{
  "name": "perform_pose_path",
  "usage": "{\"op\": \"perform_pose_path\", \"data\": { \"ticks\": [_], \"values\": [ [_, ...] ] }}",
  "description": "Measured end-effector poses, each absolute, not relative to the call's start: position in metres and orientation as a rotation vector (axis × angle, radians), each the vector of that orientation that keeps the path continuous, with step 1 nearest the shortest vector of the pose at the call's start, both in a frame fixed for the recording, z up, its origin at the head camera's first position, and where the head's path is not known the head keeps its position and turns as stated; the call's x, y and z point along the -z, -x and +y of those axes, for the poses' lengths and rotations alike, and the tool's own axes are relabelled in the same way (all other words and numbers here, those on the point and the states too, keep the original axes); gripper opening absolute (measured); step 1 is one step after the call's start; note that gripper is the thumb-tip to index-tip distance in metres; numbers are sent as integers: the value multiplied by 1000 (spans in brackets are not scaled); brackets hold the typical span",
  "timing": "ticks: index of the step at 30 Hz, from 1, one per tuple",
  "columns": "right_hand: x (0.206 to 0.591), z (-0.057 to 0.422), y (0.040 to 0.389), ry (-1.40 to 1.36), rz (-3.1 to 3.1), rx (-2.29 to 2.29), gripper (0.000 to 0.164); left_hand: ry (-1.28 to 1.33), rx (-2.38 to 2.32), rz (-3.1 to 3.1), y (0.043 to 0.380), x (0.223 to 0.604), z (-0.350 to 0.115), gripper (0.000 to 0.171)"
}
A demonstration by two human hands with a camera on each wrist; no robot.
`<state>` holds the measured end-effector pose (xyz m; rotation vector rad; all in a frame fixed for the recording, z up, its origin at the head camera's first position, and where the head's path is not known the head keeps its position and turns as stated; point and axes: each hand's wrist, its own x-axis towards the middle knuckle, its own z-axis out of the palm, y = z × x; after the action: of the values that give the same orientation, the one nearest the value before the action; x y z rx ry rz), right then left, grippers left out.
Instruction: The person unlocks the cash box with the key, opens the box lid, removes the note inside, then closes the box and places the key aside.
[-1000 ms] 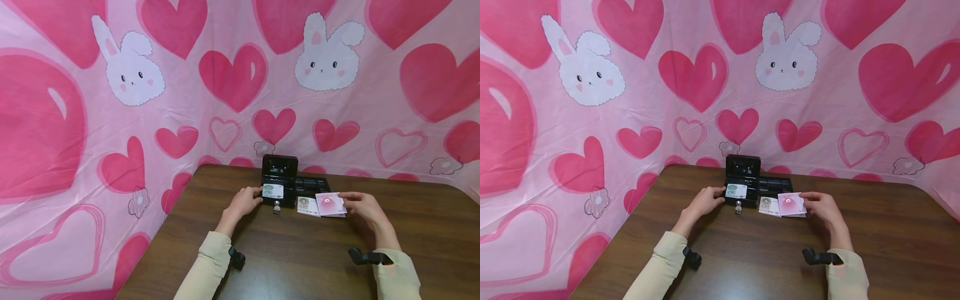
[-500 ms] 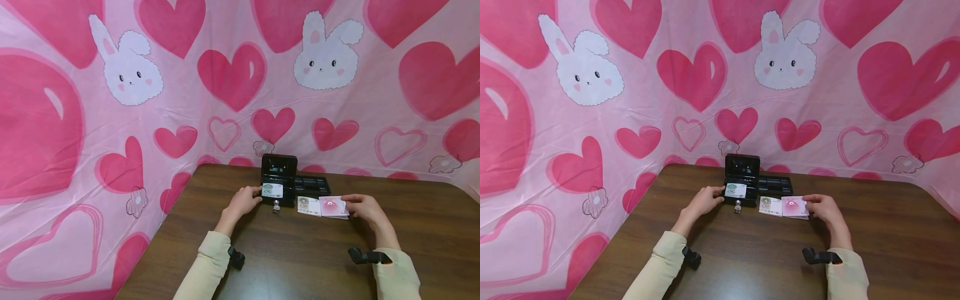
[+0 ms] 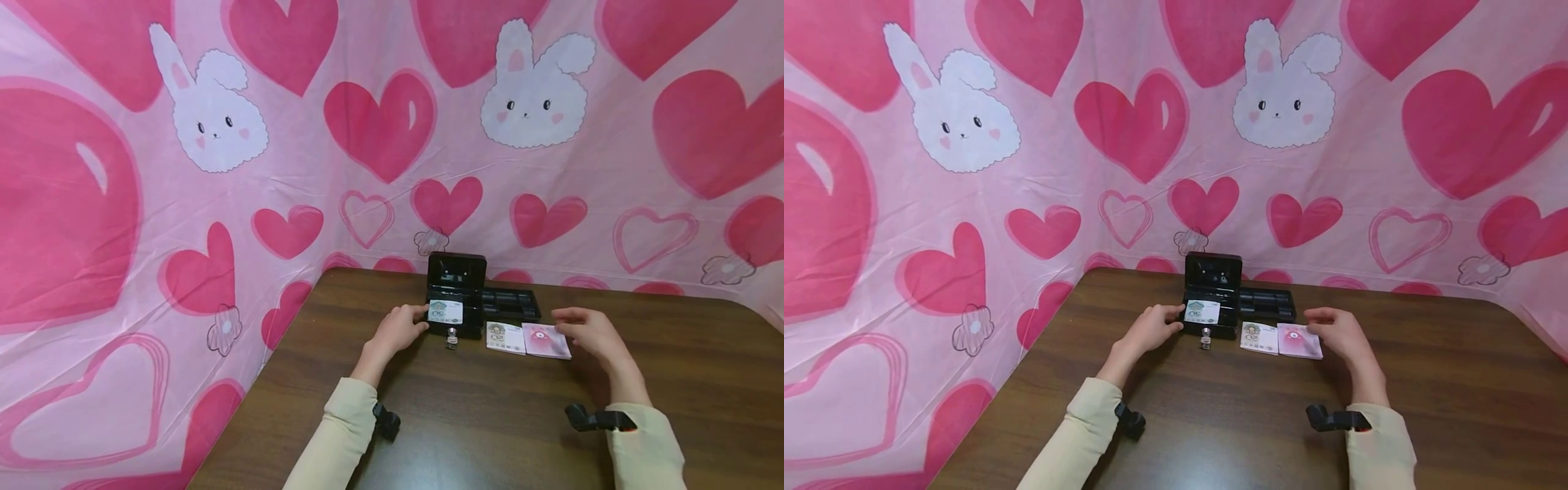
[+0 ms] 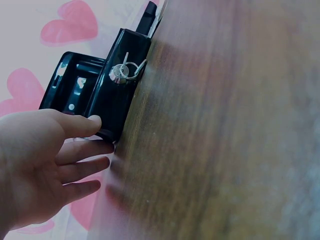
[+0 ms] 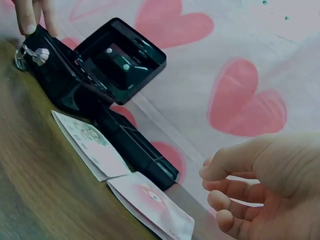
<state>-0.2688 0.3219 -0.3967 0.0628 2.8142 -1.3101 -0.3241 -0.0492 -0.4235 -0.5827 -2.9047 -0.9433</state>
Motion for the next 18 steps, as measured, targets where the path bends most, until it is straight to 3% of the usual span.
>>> {"op": "perform_pose_path", "data": {
  "ticks": [18],
  "values": [
    [396,289,276,172,2970,1231,38,581,954,-2916,323,424,-50,46]
  ]
}}
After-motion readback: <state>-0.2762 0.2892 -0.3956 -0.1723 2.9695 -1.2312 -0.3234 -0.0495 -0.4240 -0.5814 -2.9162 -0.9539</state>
